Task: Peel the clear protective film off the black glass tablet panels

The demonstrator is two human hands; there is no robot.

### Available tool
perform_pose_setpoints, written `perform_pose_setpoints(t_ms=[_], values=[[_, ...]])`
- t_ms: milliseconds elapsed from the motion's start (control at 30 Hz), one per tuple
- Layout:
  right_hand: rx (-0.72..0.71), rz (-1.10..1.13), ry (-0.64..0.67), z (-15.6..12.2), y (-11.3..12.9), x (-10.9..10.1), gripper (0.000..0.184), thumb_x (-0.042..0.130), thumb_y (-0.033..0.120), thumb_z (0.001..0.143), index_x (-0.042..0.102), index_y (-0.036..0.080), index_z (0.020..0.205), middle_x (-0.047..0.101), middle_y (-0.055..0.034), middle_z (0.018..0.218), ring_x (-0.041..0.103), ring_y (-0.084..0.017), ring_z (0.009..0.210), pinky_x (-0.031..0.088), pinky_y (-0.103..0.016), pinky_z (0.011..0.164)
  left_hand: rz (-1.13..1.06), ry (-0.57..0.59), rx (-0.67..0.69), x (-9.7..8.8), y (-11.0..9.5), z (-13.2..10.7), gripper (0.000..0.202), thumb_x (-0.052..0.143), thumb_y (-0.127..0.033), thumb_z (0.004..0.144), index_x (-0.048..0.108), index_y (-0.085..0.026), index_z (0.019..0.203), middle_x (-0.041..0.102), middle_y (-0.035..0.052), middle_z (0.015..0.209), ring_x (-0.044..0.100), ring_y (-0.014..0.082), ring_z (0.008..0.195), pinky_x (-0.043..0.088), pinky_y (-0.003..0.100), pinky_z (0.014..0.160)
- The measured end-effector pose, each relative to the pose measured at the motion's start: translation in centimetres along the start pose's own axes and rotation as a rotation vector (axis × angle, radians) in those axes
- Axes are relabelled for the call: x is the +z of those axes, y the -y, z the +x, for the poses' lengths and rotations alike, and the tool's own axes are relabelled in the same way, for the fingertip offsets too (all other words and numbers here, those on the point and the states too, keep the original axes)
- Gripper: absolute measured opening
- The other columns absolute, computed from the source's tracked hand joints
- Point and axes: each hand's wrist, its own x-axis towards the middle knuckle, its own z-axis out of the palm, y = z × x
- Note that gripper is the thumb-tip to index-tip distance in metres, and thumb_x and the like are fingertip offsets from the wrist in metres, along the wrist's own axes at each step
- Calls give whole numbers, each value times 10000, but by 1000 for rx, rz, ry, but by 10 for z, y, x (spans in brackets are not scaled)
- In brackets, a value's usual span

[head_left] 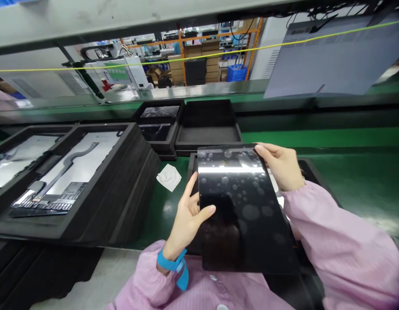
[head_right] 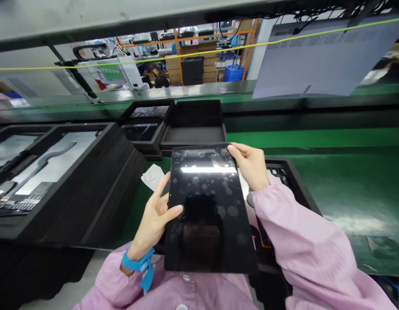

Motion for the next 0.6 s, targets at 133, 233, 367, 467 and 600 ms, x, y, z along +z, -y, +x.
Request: perform_pose_setpoints(t_ms=[133,233,367,467,600], values=[[-226,-95,-235,-11,8,-4,261,660,330,810,736,157,990,686,-67,1027,648,-250,982,466,-418,994,-52,-49,41,19,0,-1,675,763,-150,731,488,-240,1341,705,35,1110,661,162,1028,526,220,877],[-336,66,-171,-22,27,-11,141,678,207,801,744,188,923,665,-41,1102,623,-246,1060,469,-425,1018,-99,-43,35,26,-5,-4,552,753,-131,740,570,-262,1244,713,4,1043,672,131,956,536,195,832],[-281,458,149,-29,53,-25,244,480,94,799,668,211,696,643,-12,1159,509,-248,1230,344,-489,1132,-152,-48,11,32,-21,-9,560,741,-124,750,555,-262,1259,711,11,1030,672,152,964,538,227,856],[-289,436,232,-24,58,-39,369,277,67,817,519,216,581,600,34,1230,370,-198,1343,212,-462,1201,-200,-40,-14,36,-33,-11,663,752,-130,729,498,-278,1323,715,33,1050,683,223,988,555,335,885],[-417,-14,274,-20,45,-52,692,-8,53,853,628,264,1025,459,12,1380,191,-206,1417,233,-507,1186,-241,-43,-9,37,-43,-13,826,769,-115,689,395,-335,1391,711,34,1083,664,287,1050,530,458,951]])
